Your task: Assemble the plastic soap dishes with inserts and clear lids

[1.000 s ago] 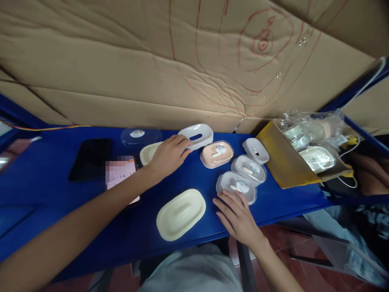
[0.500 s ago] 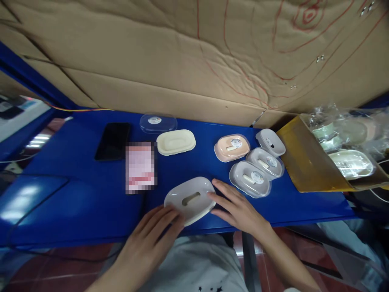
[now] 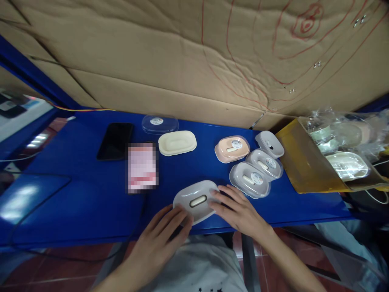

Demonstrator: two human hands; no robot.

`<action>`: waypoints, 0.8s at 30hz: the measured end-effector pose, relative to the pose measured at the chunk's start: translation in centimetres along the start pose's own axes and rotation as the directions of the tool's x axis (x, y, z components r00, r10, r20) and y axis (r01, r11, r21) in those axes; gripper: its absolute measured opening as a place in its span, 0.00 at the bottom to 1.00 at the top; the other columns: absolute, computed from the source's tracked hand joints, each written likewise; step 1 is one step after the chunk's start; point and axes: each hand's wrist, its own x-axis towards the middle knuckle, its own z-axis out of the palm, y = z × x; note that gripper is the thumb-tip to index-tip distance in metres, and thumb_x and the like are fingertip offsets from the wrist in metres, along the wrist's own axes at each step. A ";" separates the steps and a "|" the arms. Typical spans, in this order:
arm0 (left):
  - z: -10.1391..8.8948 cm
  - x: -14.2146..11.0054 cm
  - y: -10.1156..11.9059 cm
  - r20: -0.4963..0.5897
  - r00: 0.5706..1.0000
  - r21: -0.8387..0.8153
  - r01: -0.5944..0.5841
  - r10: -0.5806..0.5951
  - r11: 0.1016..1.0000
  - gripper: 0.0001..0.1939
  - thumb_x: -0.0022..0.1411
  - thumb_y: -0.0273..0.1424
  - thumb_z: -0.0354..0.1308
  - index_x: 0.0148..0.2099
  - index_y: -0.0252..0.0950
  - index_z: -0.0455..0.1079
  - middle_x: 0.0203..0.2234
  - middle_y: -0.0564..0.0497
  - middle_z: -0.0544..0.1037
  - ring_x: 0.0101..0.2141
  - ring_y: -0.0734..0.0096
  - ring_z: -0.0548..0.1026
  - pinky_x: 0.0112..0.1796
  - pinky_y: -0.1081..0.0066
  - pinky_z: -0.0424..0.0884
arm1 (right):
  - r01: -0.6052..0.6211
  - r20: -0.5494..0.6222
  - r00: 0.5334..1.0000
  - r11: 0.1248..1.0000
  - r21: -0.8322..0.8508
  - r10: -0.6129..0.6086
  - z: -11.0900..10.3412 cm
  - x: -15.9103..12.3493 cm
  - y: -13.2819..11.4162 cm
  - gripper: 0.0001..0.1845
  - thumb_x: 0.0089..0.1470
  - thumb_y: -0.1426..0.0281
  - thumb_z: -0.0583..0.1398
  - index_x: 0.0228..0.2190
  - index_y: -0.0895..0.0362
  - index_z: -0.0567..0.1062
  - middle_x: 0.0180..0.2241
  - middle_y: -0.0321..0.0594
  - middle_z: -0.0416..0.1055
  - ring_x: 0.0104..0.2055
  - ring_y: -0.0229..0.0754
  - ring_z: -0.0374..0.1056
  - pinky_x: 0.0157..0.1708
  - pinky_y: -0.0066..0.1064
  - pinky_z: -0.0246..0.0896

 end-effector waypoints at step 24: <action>-3.0 9.2 -14.7 -0.018 0.945 0.128 0.325 -0.325 0.937 0.17 0.82 0.35 0.53 0.62 0.32 0.74 0.60 0.44 0.79 0.63 0.55 0.77 0.65 0.52 0.72 | -0.089 0.001 0.996 0.995 0.041 0.089 0.6 0.8 -0.2 0.24 0.74 0.69 0.59 0.68 0.59 0.71 0.60 0.49 0.79 0.70 0.50 0.68 0.74 0.51 0.59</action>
